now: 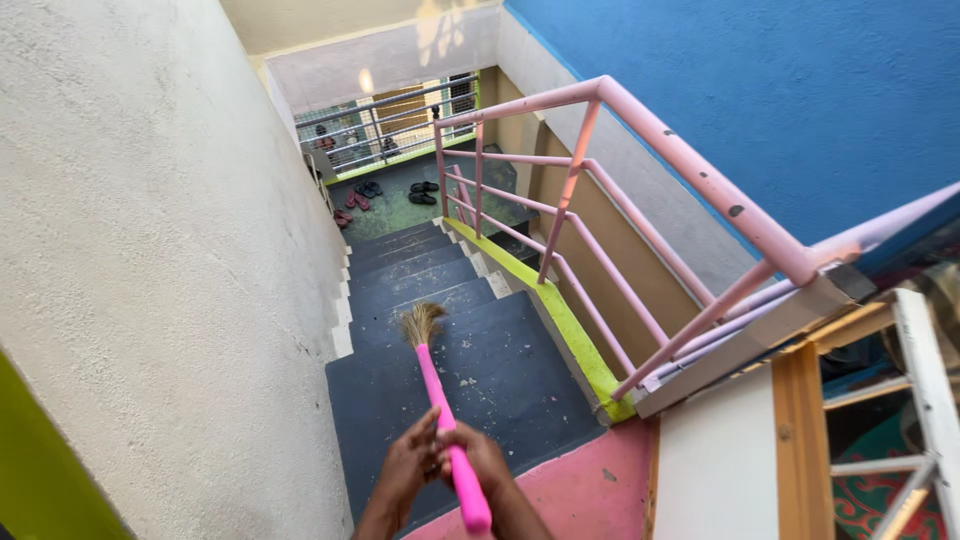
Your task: The person sweeps a staircase using a pink-handled broom. They move from the top landing down the steps, sweeping debris downward in a consistent motion.
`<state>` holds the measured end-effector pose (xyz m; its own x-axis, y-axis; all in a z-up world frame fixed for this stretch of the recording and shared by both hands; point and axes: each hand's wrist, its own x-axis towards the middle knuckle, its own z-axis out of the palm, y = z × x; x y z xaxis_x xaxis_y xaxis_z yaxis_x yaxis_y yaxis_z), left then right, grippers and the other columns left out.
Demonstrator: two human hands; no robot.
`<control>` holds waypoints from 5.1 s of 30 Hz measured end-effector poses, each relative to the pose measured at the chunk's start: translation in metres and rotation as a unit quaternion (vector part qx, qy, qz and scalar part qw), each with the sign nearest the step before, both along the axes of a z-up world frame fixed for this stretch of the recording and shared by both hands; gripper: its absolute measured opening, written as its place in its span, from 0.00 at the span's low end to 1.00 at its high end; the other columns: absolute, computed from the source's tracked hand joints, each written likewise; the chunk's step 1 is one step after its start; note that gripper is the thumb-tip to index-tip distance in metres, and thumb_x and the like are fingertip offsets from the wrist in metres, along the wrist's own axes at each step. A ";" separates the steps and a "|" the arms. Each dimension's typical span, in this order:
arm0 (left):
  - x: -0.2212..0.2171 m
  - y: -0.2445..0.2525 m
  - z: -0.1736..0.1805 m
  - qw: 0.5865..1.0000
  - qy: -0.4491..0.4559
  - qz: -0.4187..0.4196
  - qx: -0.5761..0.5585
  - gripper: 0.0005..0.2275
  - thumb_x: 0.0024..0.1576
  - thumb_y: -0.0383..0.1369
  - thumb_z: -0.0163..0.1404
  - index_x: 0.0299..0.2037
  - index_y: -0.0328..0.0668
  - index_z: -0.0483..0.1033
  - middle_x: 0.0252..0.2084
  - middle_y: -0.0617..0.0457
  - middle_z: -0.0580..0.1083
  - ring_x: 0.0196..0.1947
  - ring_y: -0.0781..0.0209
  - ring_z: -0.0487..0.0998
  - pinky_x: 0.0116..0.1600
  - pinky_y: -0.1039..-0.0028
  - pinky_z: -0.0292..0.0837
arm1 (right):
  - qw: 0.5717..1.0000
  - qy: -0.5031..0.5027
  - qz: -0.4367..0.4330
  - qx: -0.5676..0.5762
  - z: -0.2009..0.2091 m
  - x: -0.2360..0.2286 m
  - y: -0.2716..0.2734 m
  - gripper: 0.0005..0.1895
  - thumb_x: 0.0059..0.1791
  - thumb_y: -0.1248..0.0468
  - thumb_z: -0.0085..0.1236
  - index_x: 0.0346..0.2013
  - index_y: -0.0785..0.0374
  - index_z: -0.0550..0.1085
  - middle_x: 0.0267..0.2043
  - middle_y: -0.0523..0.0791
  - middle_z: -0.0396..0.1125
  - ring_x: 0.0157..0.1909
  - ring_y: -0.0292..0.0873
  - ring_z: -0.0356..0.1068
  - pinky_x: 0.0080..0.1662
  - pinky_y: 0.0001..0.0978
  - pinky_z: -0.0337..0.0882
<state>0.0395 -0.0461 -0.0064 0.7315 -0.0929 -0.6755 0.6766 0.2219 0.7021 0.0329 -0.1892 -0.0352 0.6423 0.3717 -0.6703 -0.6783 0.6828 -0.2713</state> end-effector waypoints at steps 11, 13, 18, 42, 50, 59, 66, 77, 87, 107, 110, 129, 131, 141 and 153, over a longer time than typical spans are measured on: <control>0.075 -0.011 0.033 0.944 -0.243 -0.120 0.186 0.26 0.62 0.24 0.47 0.70 0.61 0.69 0.45 0.54 0.78 0.32 0.71 0.68 0.35 0.80 0.68 | 0.989 -0.133 -0.031 -0.061 0.163 0.055 -0.004 0.12 0.51 0.62 0.58 0.41 0.71 0.75 0.27 0.47 0.72 0.23 0.36 0.72 0.29 0.23 0.74; 0.087 -0.015 0.053 0.864 -0.306 -0.176 0.359 0.28 0.57 0.26 0.50 0.68 0.64 0.65 0.42 0.59 0.80 0.36 0.73 0.79 0.44 0.82 0.78 | 0.990 -0.116 -0.047 -0.071 0.183 0.061 -0.007 0.13 0.51 0.62 0.57 0.41 0.71 0.75 0.27 0.48 0.73 0.23 0.37 0.73 0.30 0.24 0.75; 0.122 -0.028 0.107 0.821 -0.353 -0.173 0.414 0.24 0.60 0.26 0.47 0.69 0.51 0.66 0.40 0.45 0.80 0.36 0.57 0.82 0.41 0.67 0.78 | 0.985 -0.135 -0.072 -0.082 0.226 0.092 -0.024 0.14 0.50 0.60 0.58 0.41 0.69 0.74 0.28 0.47 0.73 0.24 0.38 0.74 0.29 0.24 0.76; 0.235 -0.113 0.357 0.707 -0.591 -0.283 0.265 0.10 0.53 0.27 0.56 0.44 0.36 0.75 0.36 0.49 0.78 0.36 0.57 0.82 0.39 0.67 0.79 | 0.761 -0.524 -0.137 -0.357 0.402 0.178 -0.108 0.18 0.52 0.65 0.64 0.54 0.70 0.75 0.37 0.47 0.73 0.37 0.38 0.73 0.38 0.28 0.73; 0.260 -0.135 0.367 0.683 -0.555 -0.324 0.347 0.12 0.61 0.34 0.49 0.50 0.34 0.73 0.32 0.42 0.80 0.28 0.53 0.85 0.34 0.66 0.81 | 0.653 -0.476 -0.161 -0.567 0.441 0.181 -0.128 0.14 0.48 0.60 0.68 0.45 0.61 0.82 0.29 0.44 0.78 0.31 0.31 0.76 0.35 0.22 0.74; 0.256 -0.161 0.415 0.687 -0.598 -0.291 0.293 0.14 0.61 0.34 0.47 0.54 0.34 0.69 0.36 0.41 0.80 0.33 0.53 0.85 0.37 0.65 0.81 | 0.597 -0.485 -0.235 -0.594 0.478 0.193 -0.140 0.17 0.47 0.55 0.66 0.44 0.63 0.80 0.30 0.40 0.76 0.28 0.33 0.77 0.29 0.26 0.77; 0.249 -0.190 0.447 0.703 -0.598 -0.274 0.271 0.16 0.61 0.33 0.48 0.58 0.39 0.70 0.32 0.44 0.80 0.32 0.55 0.85 0.38 0.64 0.82 | 0.574 -0.491 -0.250 -0.605 0.497 0.192 -0.162 0.18 0.49 0.52 0.62 0.46 0.62 0.79 0.27 0.44 0.77 0.27 0.35 0.78 0.28 0.27 0.76; 0.263 -0.195 0.462 0.687 -0.654 -0.239 0.206 0.17 0.60 0.31 0.50 0.58 0.35 0.70 0.42 0.44 0.80 0.44 0.56 0.83 0.46 0.65 0.81 | 0.496 -0.536 -0.218 -0.647 0.519 0.210 -0.176 0.20 0.49 0.49 0.60 0.45 0.60 0.79 0.29 0.44 0.78 0.27 0.38 0.80 0.28 0.30 0.79; 0.262 -0.203 0.467 0.708 -0.662 -0.231 0.078 0.14 0.60 0.28 0.50 0.56 0.34 0.69 0.41 0.48 0.79 0.42 0.61 0.83 0.47 0.70 0.80 | 0.424 -0.532 -0.235 -0.695 0.527 0.220 -0.182 0.18 0.50 0.50 0.59 0.43 0.60 0.80 0.31 0.44 0.77 0.27 0.38 0.78 0.31 0.34 0.77; 0.337 -0.216 0.415 0.713 -0.594 -0.373 0.001 0.13 0.57 0.28 0.51 0.51 0.33 0.71 0.35 0.50 0.77 0.35 0.63 0.79 0.39 0.70 0.78 | 0.422 -0.410 -0.211 -0.781 0.511 0.219 -0.177 0.14 0.44 0.53 0.59 0.35 0.60 0.79 0.27 0.46 0.74 0.27 0.43 0.76 0.35 0.36 0.76; 0.342 -0.218 0.415 0.700 -0.606 -0.377 0.016 0.13 0.56 0.27 0.51 0.51 0.35 0.73 0.36 0.51 0.78 0.37 0.66 0.79 0.42 0.71 0.77 | 0.404 -0.411 -0.226 -0.785 0.517 0.218 -0.176 0.15 0.44 0.54 0.58 0.36 0.61 0.79 0.27 0.47 0.74 0.28 0.44 0.77 0.36 0.38 0.77; 0.379 -0.215 0.427 0.693 -0.610 -0.385 0.011 0.11 0.55 0.26 0.52 0.47 0.32 0.74 0.32 0.51 0.79 0.33 0.67 0.79 0.37 0.71 0.76 | 0.413 -0.365 -0.225 -0.803 0.524 0.264 -0.158 0.14 0.44 0.54 0.58 0.32 0.62 0.78 0.21 0.46 0.72 0.24 0.40 0.75 0.30 0.35 0.73; 0.384 -0.216 0.428 0.699 -0.614 -0.367 -0.016 0.12 0.55 0.25 0.51 0.49 0.34 0.72 0.34 0.52 0.78 0.35 0.68 0.79 0.40 0.73 0.77 | 0.415 -0.373 -0.223 -0.800 0.524 0.275 -0.159 0.14 0.44 0.54 0.57 0.33 0.62 0.78 0.22 0.46 0.72 0.23 0.40 0.75 0.30 0.35 0.73; 0.420 -0.223 0.415 0.720 -0.606 -0.337 0.012 0.11 0.57 0.25 0.50 0.48 0.32 0.72 0.35 0.51 0.76 0.36 0.66 0.76 0.41 0.70 0.76 | 0.414 -0.391 -0.201 -0.797 0.514 0.320 -0.173 0.14 0.44 0.54 0.56 0.35 0.62 0.78 0.22 0.46 0.73 0.23 0.40 0.74 0.31 0.35 0.73; 0.435 -0.218 0.400 0.734 -0.590 -0.334 0.027 0.12 0.55 0.24 0.47 0.50 0.33 0.71 0.35 0.48 0.77 0.35 0.63 0.80 0.41 0.69 0.78 | 0.423 -0.370 -0.192 -0.804 0.491 0.350 -0.172 0.16 0.46 0.52 0.57 0.35 0.62 0.77 0.19 0.47 0.71 0.19 0.40 0.72 0.28 0.35 0.72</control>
<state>0.4750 -0.2641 0.3938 0.6138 -0.6936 0.3771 -0.4658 0.0675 0.8823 0.3827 -0.3616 0.4555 0.7033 -0.4109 0.5801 0.0763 -0.7677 -0.6363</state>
